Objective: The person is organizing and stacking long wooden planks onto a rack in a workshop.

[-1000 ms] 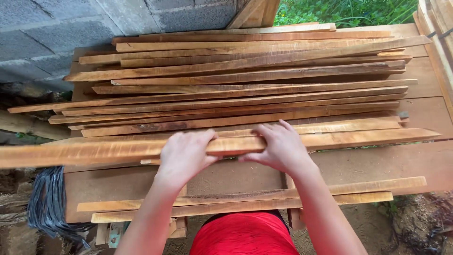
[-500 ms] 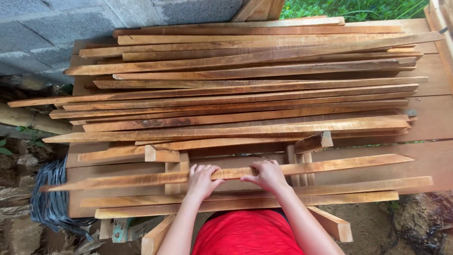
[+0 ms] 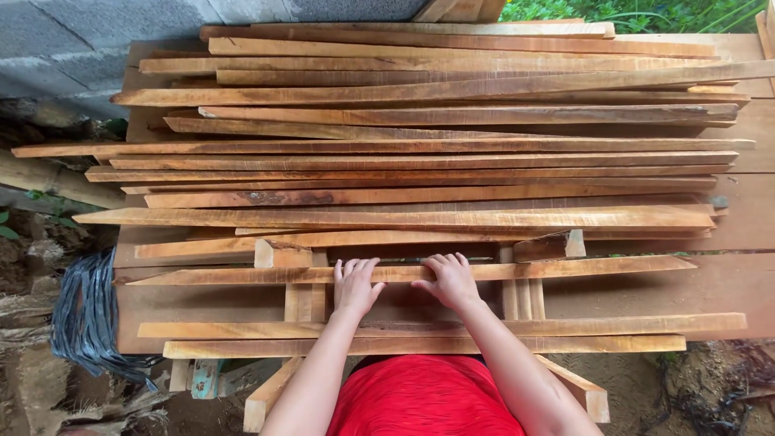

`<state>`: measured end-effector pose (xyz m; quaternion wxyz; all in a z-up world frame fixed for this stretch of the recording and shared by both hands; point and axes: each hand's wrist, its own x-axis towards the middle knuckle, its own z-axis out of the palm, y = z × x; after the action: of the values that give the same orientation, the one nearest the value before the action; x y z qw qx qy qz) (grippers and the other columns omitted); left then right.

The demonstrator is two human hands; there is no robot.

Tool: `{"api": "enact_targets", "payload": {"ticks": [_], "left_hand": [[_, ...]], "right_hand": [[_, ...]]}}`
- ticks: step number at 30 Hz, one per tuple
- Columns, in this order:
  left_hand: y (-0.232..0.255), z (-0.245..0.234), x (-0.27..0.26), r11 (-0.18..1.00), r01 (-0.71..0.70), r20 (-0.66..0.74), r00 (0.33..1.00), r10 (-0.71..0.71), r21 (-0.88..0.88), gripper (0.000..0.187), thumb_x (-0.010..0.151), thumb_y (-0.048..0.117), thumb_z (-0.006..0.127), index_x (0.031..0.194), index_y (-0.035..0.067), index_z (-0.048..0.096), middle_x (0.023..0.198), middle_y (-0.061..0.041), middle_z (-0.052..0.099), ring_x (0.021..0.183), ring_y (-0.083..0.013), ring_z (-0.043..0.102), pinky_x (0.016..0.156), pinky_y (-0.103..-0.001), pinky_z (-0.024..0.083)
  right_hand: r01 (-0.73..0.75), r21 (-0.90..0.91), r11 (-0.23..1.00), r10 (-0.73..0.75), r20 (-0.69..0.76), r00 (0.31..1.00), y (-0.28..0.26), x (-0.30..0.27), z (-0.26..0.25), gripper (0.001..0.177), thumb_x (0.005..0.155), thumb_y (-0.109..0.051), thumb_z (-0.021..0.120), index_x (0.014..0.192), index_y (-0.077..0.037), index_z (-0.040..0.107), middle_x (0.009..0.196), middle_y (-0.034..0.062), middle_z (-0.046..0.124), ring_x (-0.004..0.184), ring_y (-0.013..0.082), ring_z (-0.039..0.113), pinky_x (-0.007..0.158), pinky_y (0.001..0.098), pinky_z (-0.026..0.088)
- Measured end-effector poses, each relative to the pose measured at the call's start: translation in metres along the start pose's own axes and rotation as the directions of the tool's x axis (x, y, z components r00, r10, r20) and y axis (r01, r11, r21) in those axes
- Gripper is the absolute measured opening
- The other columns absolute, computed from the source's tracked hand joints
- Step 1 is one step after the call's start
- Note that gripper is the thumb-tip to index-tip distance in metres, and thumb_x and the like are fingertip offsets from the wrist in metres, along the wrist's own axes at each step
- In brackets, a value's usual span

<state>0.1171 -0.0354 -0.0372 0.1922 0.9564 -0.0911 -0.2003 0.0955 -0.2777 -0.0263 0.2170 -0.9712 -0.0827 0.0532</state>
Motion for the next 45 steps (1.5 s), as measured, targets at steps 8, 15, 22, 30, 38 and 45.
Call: {"api": "enact_targets", "payload": {"ticks": [8,15,22,30,38,45], "left_hand": [[0.028,0.009,-0.059,0.984,-0.177,-0.039,0.983,0.178,0.022,0.061,0.086,0.039,0.078,0.136,0.009,0.059,0.145,-0.01,0.052,0.14,-0.0327,0.039,0.112,-0.051,0.032],[0.038,0.014,-0.108,0.96,-0.277,0.222,0.935,0.278,-0.035,0.073,0.076,0.039,0.086,0.136,0.011,0.058,0.136,-0.007,0.054,0.13,-0.0288,0.046,0.114,-0.046,0.034],[0.027,0.043,-0.117,0.938,-0.345,0.086,0.935,0.343,0.013,0.07,0.075,0.031,0.086,0.135,0.008,0.059,0.135,-0.009,0.054,0.126,-0.0297,0.048,0.11,-0.045,0.037],[0.019,0.06,-0.128,0.918,-0.393,-0.008,0.919,0.394,0.051,0.054,0.083,0.028,0.08,0.132,0.012,0.064,0.132,-0.007,0.058,0.124,-0.0278,0.051,0.102,-0.045,0.044],[0.02,0.062,-0.133,0.905,-0.415,-0.092,0.901,0.423,0.096,0.053,0.081,0.022,0.079,0.132,0.012,0.065,0.133,-0.006,0.058,0.123,-0.0286,0.052,0.103,-0.044,0.045],[0.019,0.056,-0.134,0.913,-0.403,-0.112,0.906,0.408,0.062,0.053,0.083,0.023,0.078,0.133,0.012,0.065,0.134,-0.005,0.057,0.125,-0.0277,0.052,0.105,-0.044,0.045]], "right_hand": [[0.003,0.085,0.996,-0.005,0.018,1.0,-0.008,0.004,0.012,0.058,0.087,-0.053,0.071,0.124,-0.008,0.069,0.121,0.0099,0.068,0.116,0.031,0.06,0.108,0.047,0.037],[-0.072,0.003,0.997,0.07,0.183,0.981,-0.009,-0.004,0.013,0.058,0.092,-0.058,0.062,0.127,-0.012,0.068,0.122,0.0087,0.069,0.119,0.0294,0.059,0.109,0.0455,0.038],[-0.071,0.004,0.997,0.07,0.175,0.982,-0.014,-0.036,0.013,0.058,0.092,-0.059,0.061,0.125,-0.012,0.069,0.121,0.0075,0.07,0.12,0.0286,0.059,0.109,0.0453,0.037],[-0.099,0.037,0.994,0.09,0.188,0.978,-0.021,-0.073,0.014,0.058,0.091,-0.059,0.061,0.124,-0.012,0.069,0.12,0.0073,0.07,0.119,0.028,0.059,0.108,0.044,0.037],[-0.11,0.016,0.994,0.106,0.184,0.977,-0.023,-0.085,0.014,0.057,0.091,-0.059,0.062,0.123,-0.013,0.07,0.12,0.0085,0.07,0.118,0.0294,0.06,0.107,0.0441,0.039],[-0.097,0.034,0.995,0.088,0.216,0.973,-0.023,-0.08,0.01,0.057,0.09,-0.059,0.062,0.123,-0.012,0.069,0.12,0.0095,0.07,0.117,0.0297,0.061,0.104,0.0439,0.04]]}}
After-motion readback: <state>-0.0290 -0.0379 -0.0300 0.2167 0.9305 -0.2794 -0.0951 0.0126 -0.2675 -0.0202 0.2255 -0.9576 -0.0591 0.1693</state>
